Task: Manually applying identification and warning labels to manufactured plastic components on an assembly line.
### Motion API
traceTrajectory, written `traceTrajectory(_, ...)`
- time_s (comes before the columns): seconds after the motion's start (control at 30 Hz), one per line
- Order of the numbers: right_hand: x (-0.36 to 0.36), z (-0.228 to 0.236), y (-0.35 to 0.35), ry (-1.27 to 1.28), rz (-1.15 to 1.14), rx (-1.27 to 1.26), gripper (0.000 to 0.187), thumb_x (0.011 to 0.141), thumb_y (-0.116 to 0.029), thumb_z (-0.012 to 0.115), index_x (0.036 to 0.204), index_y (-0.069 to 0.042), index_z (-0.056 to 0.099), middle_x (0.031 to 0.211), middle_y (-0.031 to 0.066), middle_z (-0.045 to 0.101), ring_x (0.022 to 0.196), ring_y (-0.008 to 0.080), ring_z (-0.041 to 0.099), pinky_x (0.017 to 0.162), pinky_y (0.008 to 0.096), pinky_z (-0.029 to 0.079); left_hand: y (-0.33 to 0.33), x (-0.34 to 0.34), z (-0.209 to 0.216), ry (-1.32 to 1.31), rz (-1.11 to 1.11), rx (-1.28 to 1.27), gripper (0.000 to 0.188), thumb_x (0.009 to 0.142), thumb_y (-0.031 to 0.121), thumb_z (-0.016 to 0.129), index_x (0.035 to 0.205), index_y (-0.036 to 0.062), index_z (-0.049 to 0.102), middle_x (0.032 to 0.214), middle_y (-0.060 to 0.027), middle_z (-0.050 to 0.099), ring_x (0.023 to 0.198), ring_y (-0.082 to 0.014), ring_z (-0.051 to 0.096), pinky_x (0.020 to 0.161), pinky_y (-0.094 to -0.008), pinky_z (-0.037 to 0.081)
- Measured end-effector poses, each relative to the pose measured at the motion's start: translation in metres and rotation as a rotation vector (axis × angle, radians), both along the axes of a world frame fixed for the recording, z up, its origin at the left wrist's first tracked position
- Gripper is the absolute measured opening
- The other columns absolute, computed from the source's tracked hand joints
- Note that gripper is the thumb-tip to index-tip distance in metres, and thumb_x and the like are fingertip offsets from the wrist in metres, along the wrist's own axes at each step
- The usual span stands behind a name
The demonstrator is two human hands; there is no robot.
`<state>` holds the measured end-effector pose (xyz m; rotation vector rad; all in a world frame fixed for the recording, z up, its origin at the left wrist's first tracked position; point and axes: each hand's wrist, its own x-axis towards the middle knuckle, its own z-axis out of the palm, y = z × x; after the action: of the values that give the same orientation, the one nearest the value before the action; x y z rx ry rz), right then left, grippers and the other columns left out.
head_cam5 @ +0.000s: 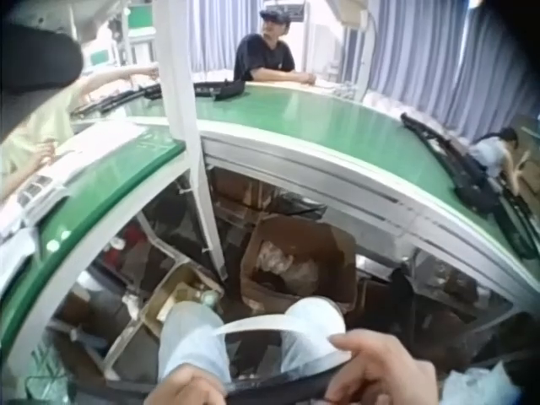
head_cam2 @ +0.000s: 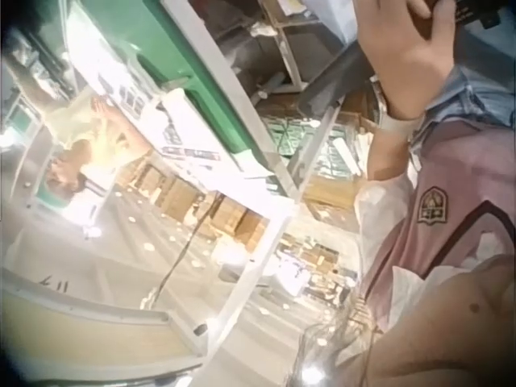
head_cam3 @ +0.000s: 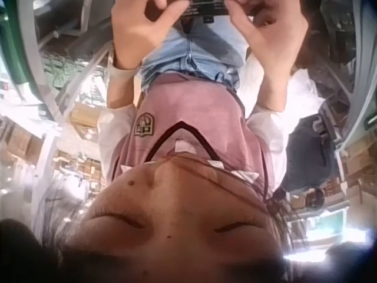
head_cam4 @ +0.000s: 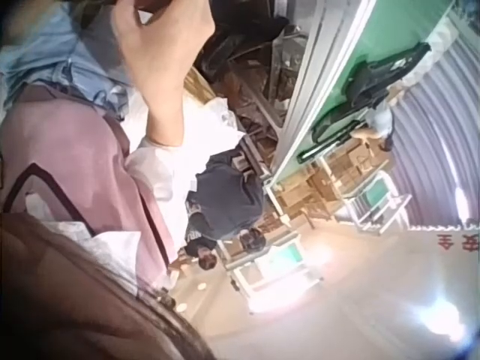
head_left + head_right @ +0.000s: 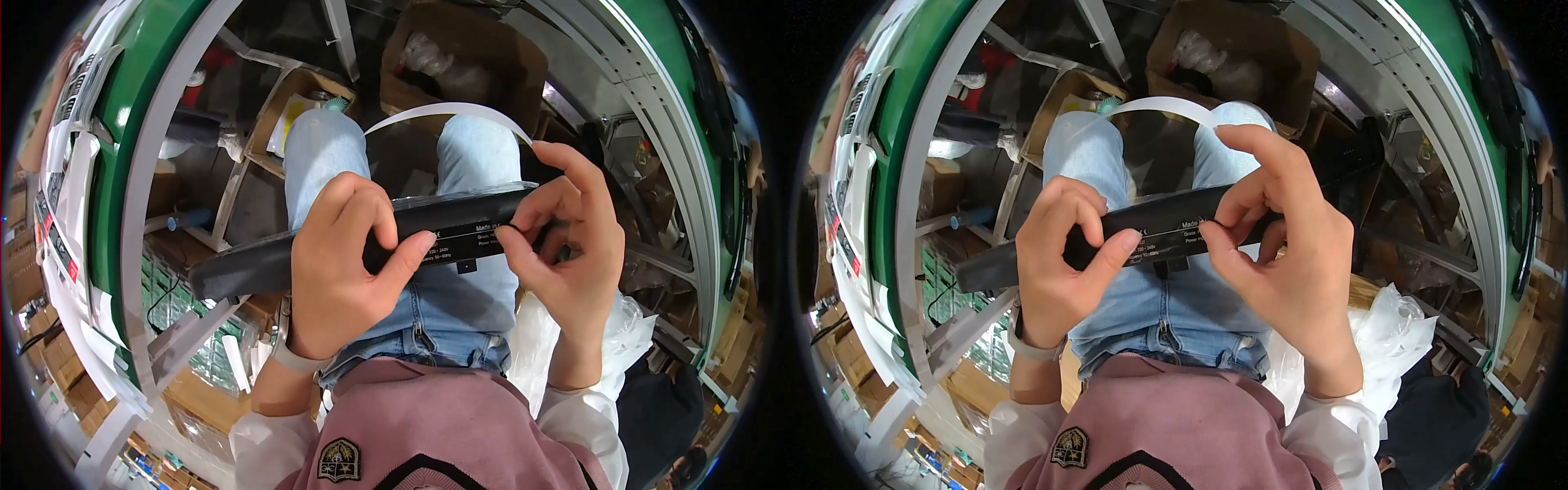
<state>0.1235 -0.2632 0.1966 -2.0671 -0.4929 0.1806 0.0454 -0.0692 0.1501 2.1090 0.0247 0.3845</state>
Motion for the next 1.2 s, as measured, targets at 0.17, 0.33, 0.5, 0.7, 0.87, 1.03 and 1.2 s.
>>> traceTrajectory(0.17,0.001,-0.001,0.0,0.012,-0.016,-0.014,0.061,0.069,0.009,0.072,0.125,-0.011,0.057,0.073,-0.003,0.06,0.063,0.0034,0.056,0.049,0.0166,0.038,0.001,0.002,-0.006,-0.014,0.001,-0.016,0.031,0.074,0.009,0.078,0.08,0.0063,0.048,0.081,-0.0089,0.051,0.068,-0.0293,0.053,0.06,-0.0373,0.043)
traceTrajectory(0.33,0.001,0.0,0.002,0.018,0.008,-0.014,0.059,0.07,0.009,0.072,0.123,-0.012,0.057,0.073,-0.0028,0.06,0.063,0.0036,0.056,0.049,0.0169,0.038,0.002,0.0,-0.002,0.008,0.013,-0.041,0.029,0.075,0.008,0.077,0.081,0.0063,0.048,0.081,-0.0091,0.051,0.067,-0.0293,0.052,0.059,-0.0367,0.042)
traceTrajectory(0.5,0.001,-0.003,0.001,-0.026,0.042,-0.032,0.063,0.066,0.008,0.073,0.125,-0.005,0.055,0.075,-0.0017,0.059,0.064,0.002,0.053,0.049,0.0135,0.034,0.002,-0.001,-0.002,0.012,0.002,-0.059,0.029,0.076,0.007,0.077,0.081,0.0061,0.048,0.08,-0.009,0.05,0.066,-0.029,0.051,0.058,-0.0365,0.042)
traceTrajectory(0.7,-0.001,-0.007,-0.001,-0.092,0.07,-0.056,0.06,0.066,0.009,0.073,0.123,-0.006,0.058,0.075,-0.0023,0.058,0.064,0.0018,0.052,0.049,0.0137,0.034,0.0,-0.003,-0.004,-0.008,0.004,-0.059,0.028,0.077,0.007,0.076,0.081,0.0058,0.048,0.08,-0.009,0.05,0.066,-0.029,0.051,0.058,-0.0364,0.042)
traceTrajectory(0.87,0.002,-0.008,-0.001,-0.132,0.098,-0.048,0.059,0.067,0.009,0.072,0.122,-0.008,0.059,0.074,-0.0035,0.057,0.063,0.0007,0.052,0.048,0.0138,0.032,-0.001,-0.003,-0.005,-0.018,0.008,-0.046,0.029,0.077,0.008,0.077,0.082,0.0055,0.048,0.08,-0.0091,0.05,0.066,-0.029,0.051,0.059,-0.0361,0.043)
traceTrajectory(1.03,0.007,0.006,0.001,-0.32,0.053,-0.33,0.062,0.065,0.002,0.079,0.123,-0.01,0.058,0.081,0.0022,0.057,0.067,0.0113,0.057,0.053,0.0248,0.043,-0.004,0.003,-0.007,-0.036,0.031,-0.01,0.029,0.077,0.009,0.077,0.082,0.006,0.048,0.081,-0.0092,0.051,0.066,-0.0292,0.053,0.059,-0.0363,0.044)
traceTrajectory(1.2,0.012,-0.008,0.012,-0.504,-0.088,-0.229,0.073,0.068,-0.018,0.083,0.134,-0.008,0.052,0.094,0.0077,0.059,0.08,0.0233,0.061,0.073,0.0384,0.048,0.004,0.003,0.002,-0.002,0.046,0.011,0.025,0.079,0.01,0.074,0.083,0.0057,0.05,0.082,-0.0101,0.052,0.07,-0.0323,0.055,0.06,-0.0393,0.043)
